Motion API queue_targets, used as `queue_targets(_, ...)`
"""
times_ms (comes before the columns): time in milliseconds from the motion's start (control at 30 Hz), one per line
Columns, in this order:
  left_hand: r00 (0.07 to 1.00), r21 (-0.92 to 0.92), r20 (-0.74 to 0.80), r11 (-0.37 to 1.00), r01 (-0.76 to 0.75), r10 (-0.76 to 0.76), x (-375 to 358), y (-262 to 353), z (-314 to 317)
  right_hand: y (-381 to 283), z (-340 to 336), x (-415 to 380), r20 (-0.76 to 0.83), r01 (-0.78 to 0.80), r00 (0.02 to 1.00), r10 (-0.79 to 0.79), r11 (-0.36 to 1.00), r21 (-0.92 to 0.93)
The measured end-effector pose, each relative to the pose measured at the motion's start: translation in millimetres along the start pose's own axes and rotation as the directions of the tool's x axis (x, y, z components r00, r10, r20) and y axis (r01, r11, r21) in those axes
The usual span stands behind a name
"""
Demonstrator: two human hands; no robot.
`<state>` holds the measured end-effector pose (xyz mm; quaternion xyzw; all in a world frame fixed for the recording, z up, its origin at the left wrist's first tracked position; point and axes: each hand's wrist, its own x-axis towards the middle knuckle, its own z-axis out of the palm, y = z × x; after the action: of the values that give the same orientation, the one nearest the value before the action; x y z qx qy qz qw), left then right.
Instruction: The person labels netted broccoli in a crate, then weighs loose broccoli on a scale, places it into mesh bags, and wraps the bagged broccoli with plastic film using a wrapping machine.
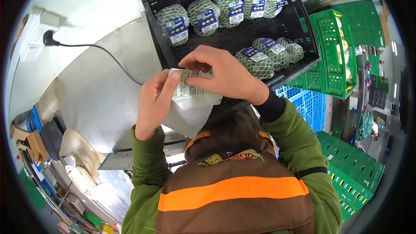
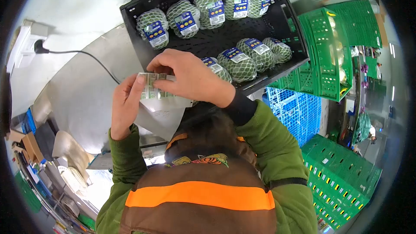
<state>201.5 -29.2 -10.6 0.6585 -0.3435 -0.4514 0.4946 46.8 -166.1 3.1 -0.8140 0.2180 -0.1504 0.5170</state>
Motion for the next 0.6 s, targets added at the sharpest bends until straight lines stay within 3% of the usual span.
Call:
queue_targets(100,0.995,0.323,-0.014,0.943,-0.084,0.094,5,-8,-1,16,9,-2,-0.071,0.144,0.986,-0.15,0.986,-0.082)
queue_targets(233,0.978,0.268,-0.05,0.946,-0.183,0.203,17,-16,9,21,14,-2,-0.145,0.16,0.974,-0.176,0.98,-0.118)
queue_targets(400,0.992,0.31,-0.02,0.944,-0.115,0.128,24,-20,6,21,11,0,-0.175,0.064,0.983,-0.049,0.995,0.081)
queue_targets(467,0.996,0.335,0.011,0.938,-0.085,0.086,24,-21,5,19,11,1,-0.202,0.065,0.978,-0.053,0.996,0.053)
queue_targets(533,0.998,0.175,-0.014,0.983,-0.054,0.057,25,-25,11,20,12,2,-0.226,0.06,0.973,-0.052,0.998,0.028)
queue_targets(600,0.998,0.188,-0.007,0.981,-0.058,0.06,25,-23,13,22,13,2,-0.221,0.044,0.974,-0.043,0.999,0.0)
